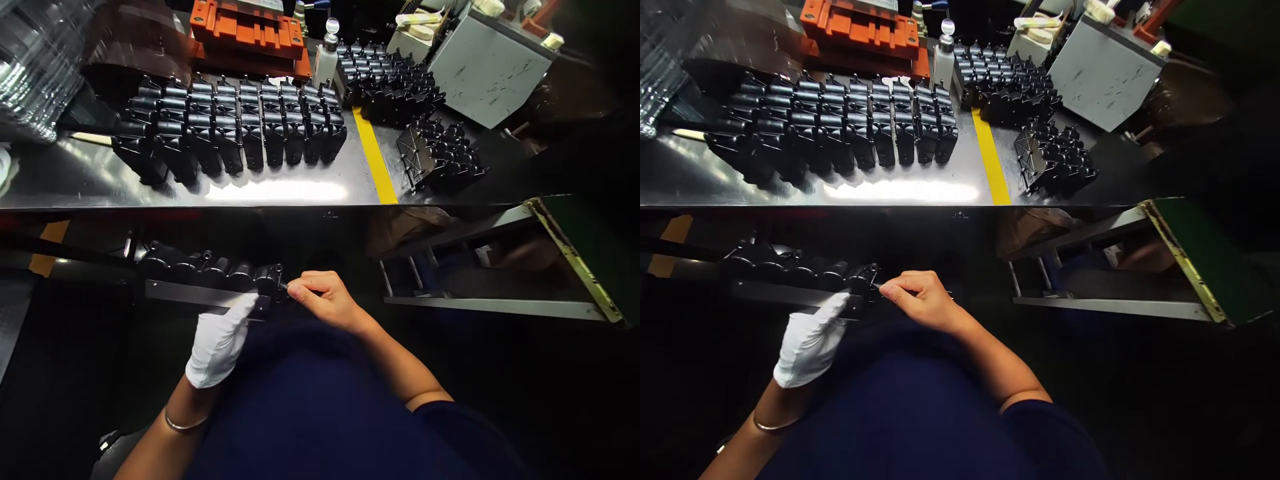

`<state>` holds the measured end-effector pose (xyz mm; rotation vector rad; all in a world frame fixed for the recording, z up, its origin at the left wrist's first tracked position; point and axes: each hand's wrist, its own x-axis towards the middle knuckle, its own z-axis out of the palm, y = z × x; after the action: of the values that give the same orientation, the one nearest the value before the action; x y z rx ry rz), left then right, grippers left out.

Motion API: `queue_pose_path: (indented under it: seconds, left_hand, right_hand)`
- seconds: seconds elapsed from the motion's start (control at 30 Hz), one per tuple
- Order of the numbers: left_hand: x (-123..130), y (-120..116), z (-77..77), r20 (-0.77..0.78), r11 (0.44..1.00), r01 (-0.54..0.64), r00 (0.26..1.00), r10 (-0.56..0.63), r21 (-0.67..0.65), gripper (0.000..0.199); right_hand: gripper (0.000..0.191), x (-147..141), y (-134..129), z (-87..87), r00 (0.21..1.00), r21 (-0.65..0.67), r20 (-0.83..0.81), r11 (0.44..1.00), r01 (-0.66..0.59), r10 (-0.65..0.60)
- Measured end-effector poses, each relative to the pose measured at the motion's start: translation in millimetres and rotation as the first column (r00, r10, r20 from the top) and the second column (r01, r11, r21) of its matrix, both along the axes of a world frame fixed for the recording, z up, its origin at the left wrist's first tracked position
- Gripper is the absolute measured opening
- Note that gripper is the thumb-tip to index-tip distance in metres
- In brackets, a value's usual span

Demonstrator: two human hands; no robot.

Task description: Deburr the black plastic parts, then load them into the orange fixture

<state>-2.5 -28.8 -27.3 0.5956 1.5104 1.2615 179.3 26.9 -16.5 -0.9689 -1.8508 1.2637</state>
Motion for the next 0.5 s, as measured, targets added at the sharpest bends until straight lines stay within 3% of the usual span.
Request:
queue_pose_path:
  seconds: [0.13,0.37,0.5]
  left_hand:
    - [3.6,1.3,7.6,-0.026,1.000,0.002,1.000,-0.002,-0.017,0.013]
    - [1.0,-2.5,1.8,-0.114,0.999,0.040,0.993,-0.042,-0.017,0.015]
    - [2.9,-2.6,4.6,-0.074,0.999,-0.004,0.997,0.001,-0.044,0.018]
  right_hand:
    - [0.037,1.3,2.2,-0.4,1.000,-0.024,-0.002,0.999,-0.021,0.021]
    - [0.043,3.6,5.1,-3.0,1.000,-0.111,-0.005,0.994,-0.010,0.009]
    - [0.037,3.3,7.2,-10.4,1.000,-0.112,-0.003,0.993,0.028,-0.028]
